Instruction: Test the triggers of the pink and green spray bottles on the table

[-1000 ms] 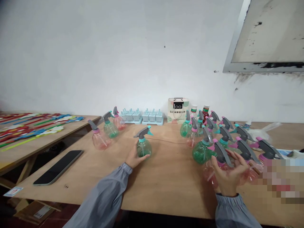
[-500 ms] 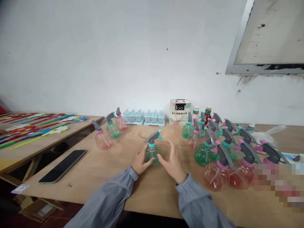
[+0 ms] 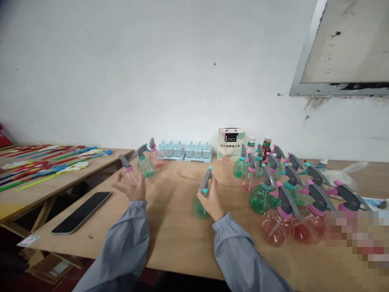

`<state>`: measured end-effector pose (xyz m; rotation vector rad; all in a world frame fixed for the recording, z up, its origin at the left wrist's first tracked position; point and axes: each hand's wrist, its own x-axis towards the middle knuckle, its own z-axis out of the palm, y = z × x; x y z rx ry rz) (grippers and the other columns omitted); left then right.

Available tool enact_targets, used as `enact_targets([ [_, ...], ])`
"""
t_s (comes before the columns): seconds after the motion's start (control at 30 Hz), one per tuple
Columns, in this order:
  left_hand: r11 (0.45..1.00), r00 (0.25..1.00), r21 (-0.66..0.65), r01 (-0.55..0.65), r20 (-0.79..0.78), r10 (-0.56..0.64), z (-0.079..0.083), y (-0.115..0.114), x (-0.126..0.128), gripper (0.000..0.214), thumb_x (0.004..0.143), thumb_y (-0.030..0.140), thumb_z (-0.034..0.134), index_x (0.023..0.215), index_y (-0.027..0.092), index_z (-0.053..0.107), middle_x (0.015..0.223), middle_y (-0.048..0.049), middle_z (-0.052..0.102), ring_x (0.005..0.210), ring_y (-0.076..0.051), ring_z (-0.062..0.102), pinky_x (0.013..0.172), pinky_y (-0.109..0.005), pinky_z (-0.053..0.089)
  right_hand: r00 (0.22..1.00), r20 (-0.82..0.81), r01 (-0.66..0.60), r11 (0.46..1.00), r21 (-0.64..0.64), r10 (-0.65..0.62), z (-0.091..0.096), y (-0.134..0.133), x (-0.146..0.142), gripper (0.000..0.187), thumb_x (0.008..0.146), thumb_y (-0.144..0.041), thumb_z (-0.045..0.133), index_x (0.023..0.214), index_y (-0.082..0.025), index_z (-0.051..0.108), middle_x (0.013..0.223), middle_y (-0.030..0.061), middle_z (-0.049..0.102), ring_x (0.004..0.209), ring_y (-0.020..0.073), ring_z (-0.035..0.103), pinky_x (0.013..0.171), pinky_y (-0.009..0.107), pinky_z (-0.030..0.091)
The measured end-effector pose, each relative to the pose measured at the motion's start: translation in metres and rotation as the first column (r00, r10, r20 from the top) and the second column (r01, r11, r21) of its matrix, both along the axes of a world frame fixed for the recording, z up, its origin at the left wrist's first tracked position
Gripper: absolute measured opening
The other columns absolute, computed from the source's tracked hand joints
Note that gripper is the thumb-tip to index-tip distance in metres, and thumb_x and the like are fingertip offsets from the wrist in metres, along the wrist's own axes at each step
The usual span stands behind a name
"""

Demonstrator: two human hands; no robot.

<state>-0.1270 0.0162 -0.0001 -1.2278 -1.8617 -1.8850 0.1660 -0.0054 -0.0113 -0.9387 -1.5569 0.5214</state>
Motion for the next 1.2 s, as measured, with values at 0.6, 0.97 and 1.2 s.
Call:
enact_targets([
  [0.6,0.954,0.997,-0.292,0.069,0.042,-0.060,-0.036,0.024,-0.007,0.072,0.055,0.040,0.084,0.113,0.013,0.051,0.111,-0.0137,0.060,0.108,-0.034,0.059,0.096,-0.053,0.047,0.756,-0.632,-0.488,0.791,-0.369,0.171,0.038,-0.012,0.027,0.051,0.063,-0.050,0.076,0.104,-0.022,0.064,0.090,0.0055,0.076,0.067,0.0251,0.072,0.051,0.032,0.052],
  [0.97,0.800,0.823,-0.258,0.542,-0.028,-0.567,-0.063,0.004,0.071,0.078,0.066,0.052,0.076,0.127,0.017,0.043,0.119,-0.0142,0.062,0.113,-0.032,0.062,0.098,-0.050,0.050,0.730,-0.669,-0.441,0.843,-0.307,0.138,0.027,-0.001,0.029,0.031,0.060,-0.043,0.071,0.082,-0.022,0.067,0.076,0.0030,0.074,0.064,0.0195,0.066,0.051,0.028,0.049],
  [1.2,0.801,0.831,-0.277,0.531,-0.016,-0.556,-0.061,0.004,0.070,0.079,0.063,0.050,0.079,0.127,0.018,0.044,0.121,-0.0149,0.063,0.116,-0.033,0.062,0.100,-0.051,0.049,0.714,-0.633,-0.547,0.802,-0.240,0.298,0.026,-0.005,0.028,0.034,0.069,-0.043,0.065,0.096,-0.023,0.068,0.093,0.0050,0.075,0.088,0.0238,0.067,0.064,0.032,0.052],
])
